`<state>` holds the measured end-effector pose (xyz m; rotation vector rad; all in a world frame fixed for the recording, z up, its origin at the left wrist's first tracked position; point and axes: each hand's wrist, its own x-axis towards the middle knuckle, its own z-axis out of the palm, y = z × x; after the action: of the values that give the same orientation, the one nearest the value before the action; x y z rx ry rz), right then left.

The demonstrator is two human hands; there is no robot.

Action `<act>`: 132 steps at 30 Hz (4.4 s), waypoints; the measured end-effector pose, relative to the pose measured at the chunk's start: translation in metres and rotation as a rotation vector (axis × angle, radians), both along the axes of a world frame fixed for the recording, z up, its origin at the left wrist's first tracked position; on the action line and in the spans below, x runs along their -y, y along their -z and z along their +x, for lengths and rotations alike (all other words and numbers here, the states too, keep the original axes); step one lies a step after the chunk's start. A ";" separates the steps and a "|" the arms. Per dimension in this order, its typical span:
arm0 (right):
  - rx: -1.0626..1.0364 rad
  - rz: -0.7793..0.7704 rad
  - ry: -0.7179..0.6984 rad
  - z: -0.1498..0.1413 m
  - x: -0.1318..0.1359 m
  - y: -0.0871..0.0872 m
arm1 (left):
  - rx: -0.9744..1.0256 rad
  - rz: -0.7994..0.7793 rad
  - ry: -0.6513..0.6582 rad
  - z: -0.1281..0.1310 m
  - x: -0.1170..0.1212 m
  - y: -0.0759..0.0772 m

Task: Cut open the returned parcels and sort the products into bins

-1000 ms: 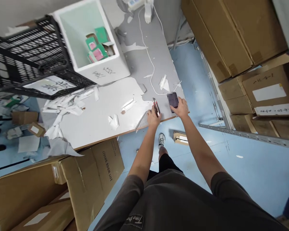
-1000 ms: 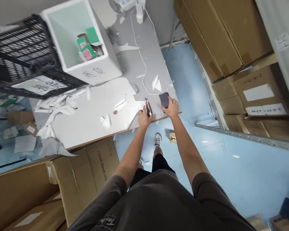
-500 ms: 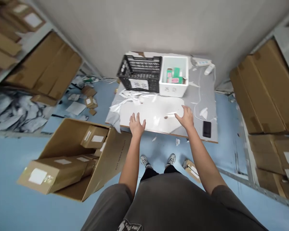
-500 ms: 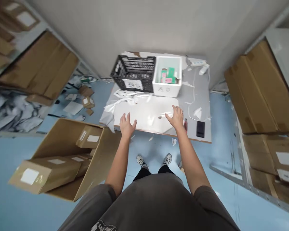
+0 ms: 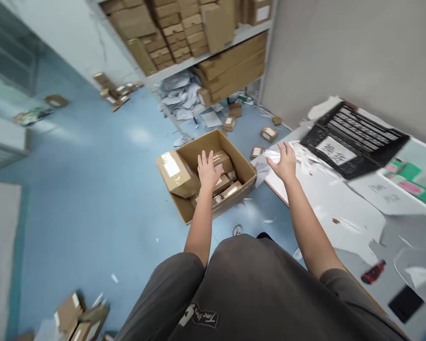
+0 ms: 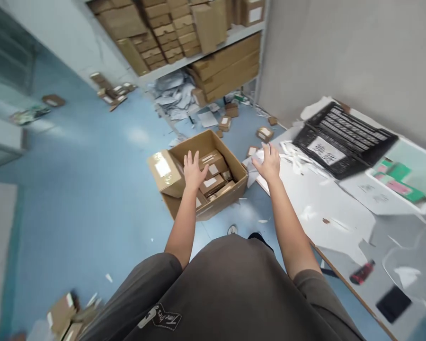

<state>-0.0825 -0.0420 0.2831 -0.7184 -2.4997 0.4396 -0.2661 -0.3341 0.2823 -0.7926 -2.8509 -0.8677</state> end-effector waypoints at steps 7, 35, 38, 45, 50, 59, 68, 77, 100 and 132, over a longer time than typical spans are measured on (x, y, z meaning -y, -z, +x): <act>0.048 -0.032 -0.449 -0.183 0.103 0.006 | 0.072 -0.075 -0.400 -0.050 0.132 0.021; 0.741 -0.240 -0.757 -0.334 0.345 0.216 | 0.576 -0.075 -0.400 -0.148 0.248 0.221; 0.713 -0.213 -0.774 -0.331 0.339 0.198 | 0.549 -0.102 -0.371 -0.145 0.248 0.205; 0.549 -0.132 -0.718 -0.319 0.301 0.115 | 0.332 -0.137 -0.290 -0.149 0.219 0.126; 0.429 -0.091 -0.583 -0.284 0.244 0.049 | 0.189 -0.152 -0.162 -0.143 0.159 0.055; 0.243 -0.077 -0.191 -0.112 0.088 -0.013 | 0.041 -0.114 0.229 -0.052 -0.034 -0.010; 0.258 -0.219 0.217 0.111 -0.034 0.011 | 0.142 -0.196 0.697 0.104 -0.220 0.014; 0.262 -0.422 0.523 0.205 -0.046 0.093 | 0.221 -0.345 1.025 0.175 -0.296 0.085; 0.088 -0.430 0.773 0.191 -0.004 0.116 | 0.397 -0.125 1.277 0.147 -0.301 0.124; 0.232 -0.522 0.667 0.238 -0.034 0.079 | 0.307 -0.286 1.380 0.187 -0.330 0.075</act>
<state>0.1556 -0.0077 0.2041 -1.8127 -2.1562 0.7877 -0.0793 -0.0039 0.2077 -2.9659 -2.2913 -0.5788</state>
